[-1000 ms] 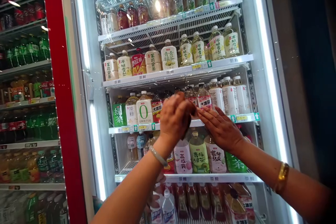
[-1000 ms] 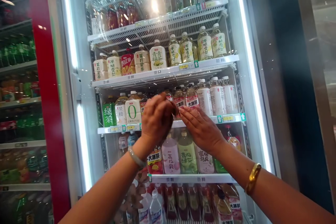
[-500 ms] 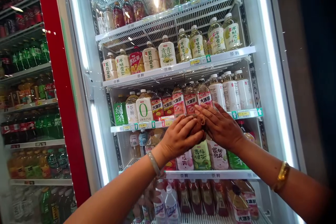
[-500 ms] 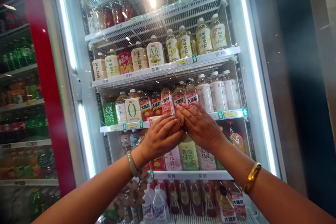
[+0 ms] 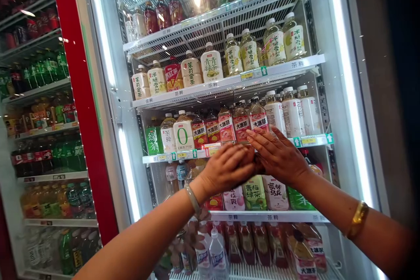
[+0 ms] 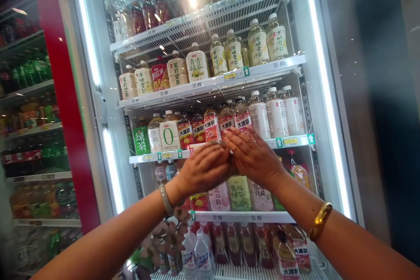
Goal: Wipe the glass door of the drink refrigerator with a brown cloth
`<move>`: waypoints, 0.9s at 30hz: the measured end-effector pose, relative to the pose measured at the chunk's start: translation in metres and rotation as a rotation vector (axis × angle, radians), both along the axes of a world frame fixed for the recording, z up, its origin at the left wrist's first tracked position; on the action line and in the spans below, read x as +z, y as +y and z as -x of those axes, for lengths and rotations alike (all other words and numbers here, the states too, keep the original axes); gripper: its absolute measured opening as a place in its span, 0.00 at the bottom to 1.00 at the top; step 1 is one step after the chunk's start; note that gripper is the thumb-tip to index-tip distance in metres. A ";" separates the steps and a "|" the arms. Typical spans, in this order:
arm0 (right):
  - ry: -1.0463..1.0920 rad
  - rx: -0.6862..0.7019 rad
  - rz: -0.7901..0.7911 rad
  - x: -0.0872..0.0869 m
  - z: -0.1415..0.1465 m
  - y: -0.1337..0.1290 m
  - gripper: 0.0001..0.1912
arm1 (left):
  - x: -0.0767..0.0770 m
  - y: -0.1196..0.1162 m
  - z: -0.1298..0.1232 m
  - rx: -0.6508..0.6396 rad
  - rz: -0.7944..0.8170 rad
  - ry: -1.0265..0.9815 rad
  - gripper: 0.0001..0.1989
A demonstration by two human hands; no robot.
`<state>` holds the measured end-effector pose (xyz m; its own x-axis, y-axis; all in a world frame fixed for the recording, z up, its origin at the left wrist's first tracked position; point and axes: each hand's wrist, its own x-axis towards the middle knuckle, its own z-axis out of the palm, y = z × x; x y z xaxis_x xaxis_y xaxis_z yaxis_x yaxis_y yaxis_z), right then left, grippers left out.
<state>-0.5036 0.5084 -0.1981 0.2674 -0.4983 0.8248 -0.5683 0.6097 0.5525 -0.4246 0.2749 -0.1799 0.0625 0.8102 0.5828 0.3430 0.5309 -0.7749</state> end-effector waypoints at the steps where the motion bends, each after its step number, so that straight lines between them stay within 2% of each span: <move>1: 0.011 0.000 0.007 0.000 0.000 0.000 0.37 | 0.019 -0.005 0.001 0.012 -0.058 0.020 0.14; 3: 0.027 -0.005 0.017 0.000 0.000 -0.001 0.36 | 0.053 -0.012 0.004 0.052 -0.249 0.117 0.15; 4: 0.025 -0.009 0.021 0.000 -0.001 -0.001 0.36 | 0.064 -0.012 0.005 0.071 -0.354 0.153 0.16; 5: 0.017 -0.010 0.025 0.000 -0.001 -0.001 0.36 | 0.069 -0.012 0.006 0.086 -0.450 0.185 0.17; 6: 0.010 -0.006 0.030 0.000 -0.001 -0.001 0.37 | 0.067 -0.010 0.007 0.091 -0.524 0.205 0.17; 7: 0.007 0.004 0.034 0.000 -0.001 -0.001 0.37 | 0.059 -0.007 0.007 0.086 -0.559 0.208 0.17; 9: 0.004 0.028 0.036 0.000 -0.001 -0.001 0.37 | 0.028 -0.001 0.005 0.045 -0.504 0.191 0.13; 11: 0.002 0.037 0.027 0.000 -0.001 -0.001 0.36 | -0.005 0.002 0.000 -0.002 -0.246 0.134 0.10; 12: -0.001 0.032 0.021 0.001 -0.001 -0.001 0.36 | -0.016 0.002 -0.002 -0.006 -0.077 0.106 0.12; 13: -0.004 0.023 0.015 0.001 -0.001 -0.001 0.36 | -0.021 0.000 -0.005 0.002 0.054 0.080 0.13; 14: 0.000 0.014 0.013 0.001 -0.001 -0.001 0.36 | -0.019 -0.003 -0.007 0.020 0.133 0.061 0.14; 15: 0.009 0.007 0.016 0.001 -0.001 -0.001 0.36 | -0.011 -0.006 -0.009 0.043 0.157 0.048 0.14; 17: 0.017 -0.007 0.021 0.000 -0.001 -0.001 0.36 | 0.021 -0.015 -0.010 0.076 0.036 0.063 0.14; 19: 0.016 -0.014 0.026 0.000 -0.001 -0.001 0.37 | 0.054 -0.022 -0.008 0.100 -0.194 0.137 0.15; 21: 0.006 -0.013 0.028 0.000 0.000 -0.001 0.37 | 0.071 -0.023 -0.003 0.115 -0.454 0.198 0.17; 22: 0.005 -0.009 0.029 -0.001 0.000 -0.001 0.36 | 0.070 -0.021 -0.001 0.109 -0.525 0.213 0.17; 24: 0.026 0.007 0.032 -0.001 0.001 -0.001 0.34 | 0.052 -0.012 0.002 0.065 -0.478 0.198 0.16; 27: 0.041 0.033 0.015 -0.001 0.001 0.000 0.29 | 0.015 0.001 0.003 -0.017 -0.083 0.093 0.13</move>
<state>-0.5050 0.5081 -0.1987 0.3172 -0.4767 0.8199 -0.5648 0.5995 0.5671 -0.4272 0.2756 -0.1648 0.1322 0.7578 0.6390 0.2813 0.5895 -0.7572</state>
